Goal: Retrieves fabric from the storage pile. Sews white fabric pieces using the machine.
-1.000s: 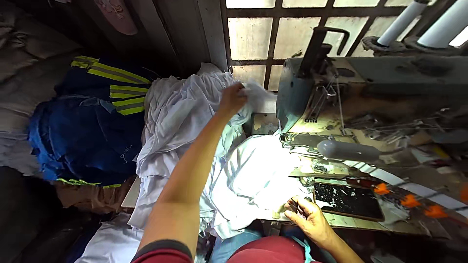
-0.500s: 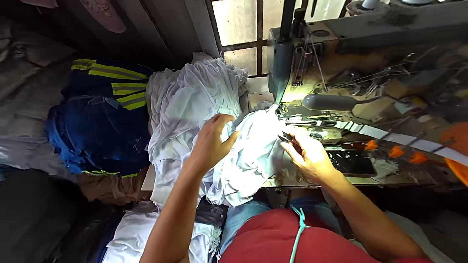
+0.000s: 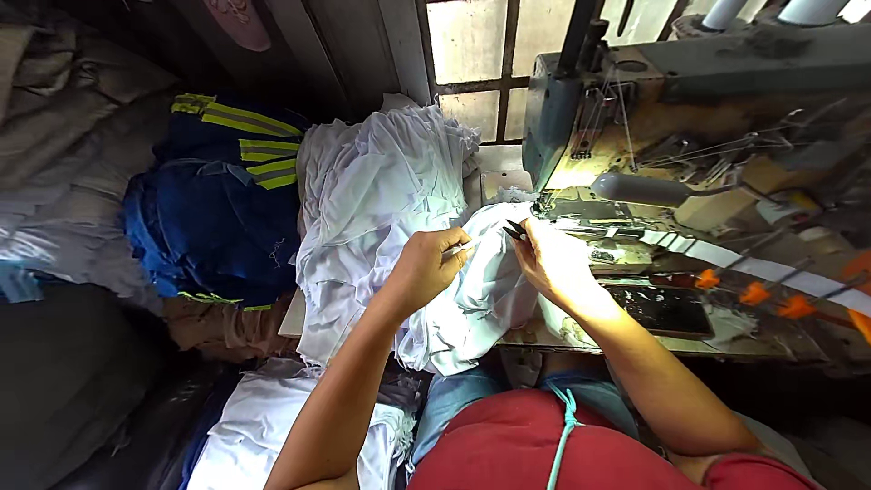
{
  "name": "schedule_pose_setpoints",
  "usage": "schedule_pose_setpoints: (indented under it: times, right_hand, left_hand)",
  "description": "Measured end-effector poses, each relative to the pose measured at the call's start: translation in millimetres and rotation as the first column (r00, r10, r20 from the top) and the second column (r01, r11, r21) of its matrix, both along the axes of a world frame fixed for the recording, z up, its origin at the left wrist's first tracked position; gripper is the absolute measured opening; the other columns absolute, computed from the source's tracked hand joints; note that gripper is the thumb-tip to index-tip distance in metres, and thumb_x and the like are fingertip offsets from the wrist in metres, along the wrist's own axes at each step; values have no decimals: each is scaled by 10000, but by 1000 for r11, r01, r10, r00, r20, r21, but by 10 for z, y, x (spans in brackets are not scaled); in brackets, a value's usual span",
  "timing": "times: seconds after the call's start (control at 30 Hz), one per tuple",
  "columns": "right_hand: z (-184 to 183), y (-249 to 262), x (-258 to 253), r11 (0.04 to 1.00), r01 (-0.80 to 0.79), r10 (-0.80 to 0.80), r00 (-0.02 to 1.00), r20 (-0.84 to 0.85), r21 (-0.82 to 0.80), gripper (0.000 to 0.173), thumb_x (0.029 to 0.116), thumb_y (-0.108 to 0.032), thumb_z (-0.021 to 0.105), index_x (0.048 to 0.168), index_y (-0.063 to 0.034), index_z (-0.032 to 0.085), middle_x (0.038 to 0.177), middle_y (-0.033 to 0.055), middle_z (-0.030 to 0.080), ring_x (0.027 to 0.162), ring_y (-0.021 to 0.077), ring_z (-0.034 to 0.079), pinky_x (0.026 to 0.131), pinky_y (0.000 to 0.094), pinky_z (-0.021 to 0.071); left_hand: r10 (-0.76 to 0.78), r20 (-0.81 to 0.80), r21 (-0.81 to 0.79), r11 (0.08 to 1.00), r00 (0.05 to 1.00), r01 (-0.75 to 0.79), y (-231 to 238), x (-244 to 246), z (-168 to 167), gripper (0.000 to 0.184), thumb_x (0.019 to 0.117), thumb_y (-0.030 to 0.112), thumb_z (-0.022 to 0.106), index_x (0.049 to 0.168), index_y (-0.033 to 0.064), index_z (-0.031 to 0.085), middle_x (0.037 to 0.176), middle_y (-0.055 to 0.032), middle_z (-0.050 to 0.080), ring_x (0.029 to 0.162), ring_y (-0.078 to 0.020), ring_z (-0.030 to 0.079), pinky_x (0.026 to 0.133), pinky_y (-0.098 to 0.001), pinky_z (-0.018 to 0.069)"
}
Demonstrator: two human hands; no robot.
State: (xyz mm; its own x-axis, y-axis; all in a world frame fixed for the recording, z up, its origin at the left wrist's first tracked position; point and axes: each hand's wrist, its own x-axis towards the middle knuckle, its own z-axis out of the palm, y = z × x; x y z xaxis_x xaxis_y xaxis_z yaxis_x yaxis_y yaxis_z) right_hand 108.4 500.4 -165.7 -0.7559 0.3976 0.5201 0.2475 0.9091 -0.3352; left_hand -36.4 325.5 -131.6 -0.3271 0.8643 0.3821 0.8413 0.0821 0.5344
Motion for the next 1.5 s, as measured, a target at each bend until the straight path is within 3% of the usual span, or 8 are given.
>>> schedule_pose_setpoints:
  times: [0.33, 0.53, 0.8, 0.87, 0.97, 1.2, 1.37, 1.5]
  right_hand:
    - [-127, 41, -114, 974, -211, 216, 974, -63, 83, 277, 1033, -232, 553, 887, -11, 634, 743, 138, 594, 648, 321, 637, 522, 468, 495]
    - [-471, 145, 662, 973, -154, 191, 955, 226, -172, 414, 1017, -372, 557, 996, 27, 664, 697, 163, 607, 630, 355, 629, 584, 547, 499]
    - [-916, 154, 729, 999, 1, 12, 970, 242, -51, 319, 941, -171, 701, 1096, 106, 667, 1001, 327, 653, 905, 528, 668, 718, 665, 517]
    - [-847, 96, 727, 995, -92, 89, 993, 79, 31, 277, 946, -160, 648, 1052, 91, 701, 979, 300, 677, 907, 497, 677, 745, 615, 526]
    - [-570, -99, 541, 951, -304, 309, 939, -152, 53, 228, 976, -123, 580, 928, 41, 731, 860, 196, 720, 764, 299, 715, 685, 385, 588]
    - [-136, -373, -726, 877, -480, 477, 870, 126, -5, 277, 979, -119, 643, 1139, 106, 664, 1122, 313, 657, 991, 474, 679, 817, 609, 552]
    - [88, -548, -1332, 940, -342, 304, 820, 486, -11, 389, 911, -143, 721, 1184, 119, 633, 1191, 384, 617, 1137, 579, 587, 884, 738, 439]
    - [326, -406, -1342, 864, -456, 498, 835, 234, -212, 227, 941, -25, 616, 1094, 140, 646, 1064, 384, 636, 1027, 556, 620, 846, 738, 439]
  left_hand:
    - [2, -363, 86, 996, 932, 31, -260, 314, -309, 225, 942, 69, 576, 990, 79, 796, 770, -75, 692, 758, -242, 676, 687, -400, 526]
    - [258, 151, 470, 830, 954, -299, -1369, -88, -1, 210, 1010, 65, 562, 1142, 61, 726, 1064, 30, 745, 942, -49, 701, 886, -266, 590]
    - [359, 576, 518, 534, 734, -668, -2345, -417, -293, 331, 1097, 173, 327, 1043, 171, 654, 803, 133, 716, 739, -23, 701, 766, -263, 618]
    - [615, 546, 349, 451, 569, -822, -2462, -303, -489, 299, 1096, 181, 355, 1042, 87, 634, 808, 54, 692, 716, -58, 685, 734, -276, 608]
    - [917, 153, 98, 357, 369, -929, -2566, -68, -749, 401, 1027, 161, 581, 1338, -89, 542, 1330, -299, 583, 1233, -426, 589, 1037, -596, 469]
    - [658, 248, 198, 684, 711, -702, -1645, 808, -1266, 275, 908, 137, 705, 1043, -102, 702, 969, -189, 728, 877, -227, 721, 815, -372, 600]
    - [757, 464, -225, 602, 459, -766, -1229, 832, -1219, 435, 946, 259, 718, 1236, -59, 652, 1170, -250, 698, 1143, -375, 671, 1037, -558, 501]
    - [521, 567, 60, 747, 638, -662, -1548, 786, -1045, 246, 975, 90, 655, 1077, -132, 679, 971, -229, 723, 934, -278, 718, 911, -455, 562]
